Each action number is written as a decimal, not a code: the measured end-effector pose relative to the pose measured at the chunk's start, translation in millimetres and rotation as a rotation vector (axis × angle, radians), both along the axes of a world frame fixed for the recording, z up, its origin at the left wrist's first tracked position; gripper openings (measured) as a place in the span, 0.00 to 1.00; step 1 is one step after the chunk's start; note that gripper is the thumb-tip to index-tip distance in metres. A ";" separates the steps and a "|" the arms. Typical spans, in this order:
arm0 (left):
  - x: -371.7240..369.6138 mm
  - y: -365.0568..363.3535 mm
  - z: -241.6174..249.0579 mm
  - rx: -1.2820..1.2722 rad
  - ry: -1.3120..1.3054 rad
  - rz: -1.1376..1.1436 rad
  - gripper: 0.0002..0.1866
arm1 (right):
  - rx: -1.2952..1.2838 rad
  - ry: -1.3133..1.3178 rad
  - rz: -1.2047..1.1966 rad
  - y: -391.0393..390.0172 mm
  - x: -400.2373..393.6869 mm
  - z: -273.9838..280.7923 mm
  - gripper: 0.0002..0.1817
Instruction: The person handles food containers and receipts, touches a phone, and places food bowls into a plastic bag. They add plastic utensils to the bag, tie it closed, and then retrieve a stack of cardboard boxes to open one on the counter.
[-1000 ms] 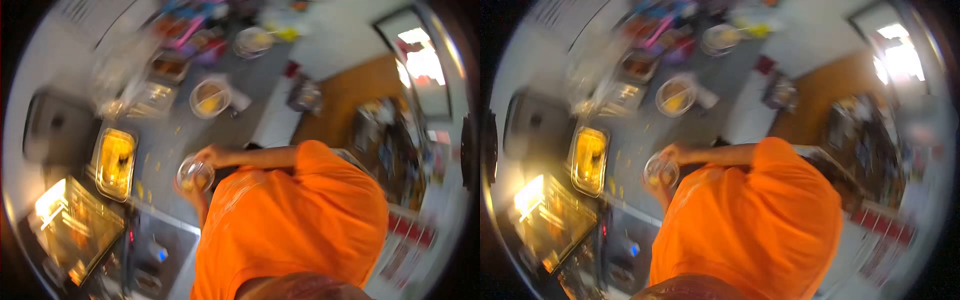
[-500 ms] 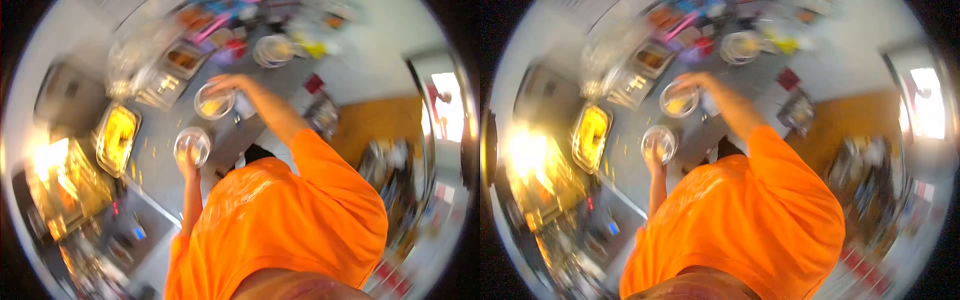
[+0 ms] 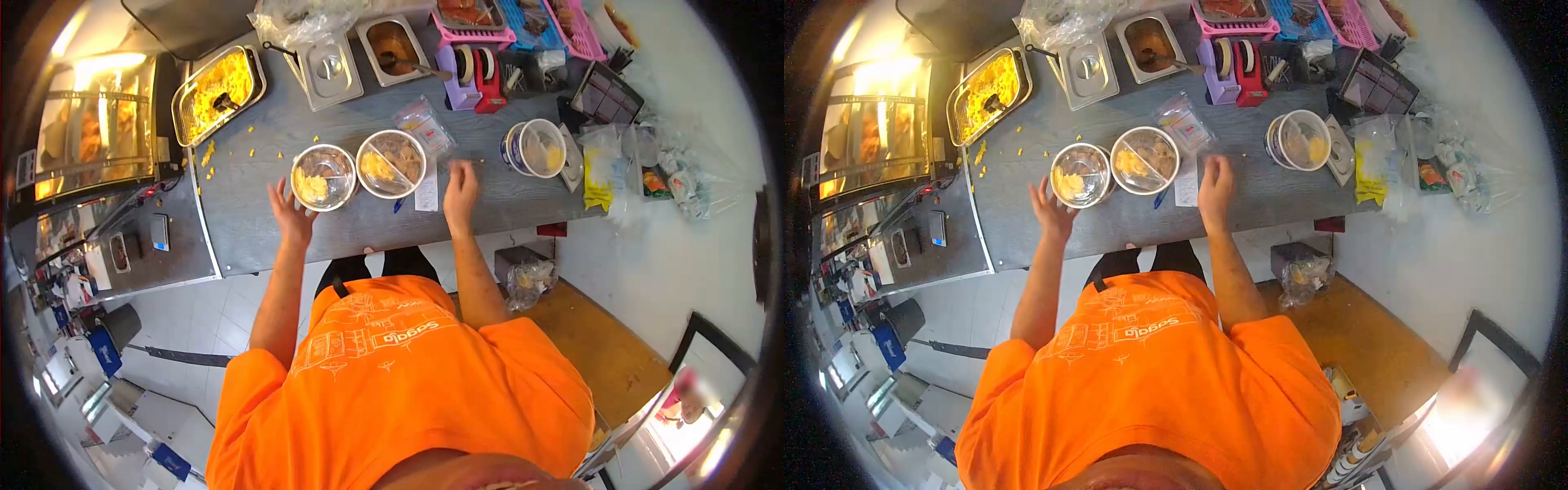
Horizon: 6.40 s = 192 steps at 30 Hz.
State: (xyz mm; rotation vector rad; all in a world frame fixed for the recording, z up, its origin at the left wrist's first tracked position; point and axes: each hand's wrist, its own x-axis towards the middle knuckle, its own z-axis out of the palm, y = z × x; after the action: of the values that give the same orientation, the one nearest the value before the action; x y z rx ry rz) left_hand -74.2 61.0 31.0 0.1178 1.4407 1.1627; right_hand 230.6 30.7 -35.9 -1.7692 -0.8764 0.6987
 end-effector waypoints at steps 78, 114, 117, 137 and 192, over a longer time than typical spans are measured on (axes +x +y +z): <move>89.6 -23.1 37.6 0.859 1.539 -1.162 0.29 | -0.739 -0.510 0.577 75.3 -32.2 116.3 0.30; 268.3 -12.8 -48.8 0.121 -0.066 -0.905 0.36 | -0.339 1.010 -0.187 -128.9 203.9 43.2 0.30; 276.7 -3.7 -44.6 0.127 0.008 -0.872 0.42 | -0.422 0.895 -0.068 -122.7 223.9 46.0 0.32; -3.8 -158.3 -40.3 0.369 0.374 -0.497 0.34 | 0.391 -0.860 -0.157 -56.1 84.8 141.4 0.32; -329.5 -252.8 -58.6 0.101 -0.093 -1.808 0.22 | -0.826 -0.056 -0.053 -490.9 -485.3 1.0 0.35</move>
State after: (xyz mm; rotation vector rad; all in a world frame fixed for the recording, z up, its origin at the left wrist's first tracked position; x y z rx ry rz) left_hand -403.7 -191.8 -27.6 1.1327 0.6401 -0.2853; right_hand -254.6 -460.2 -34.9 -2.5324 -0.6015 1.0763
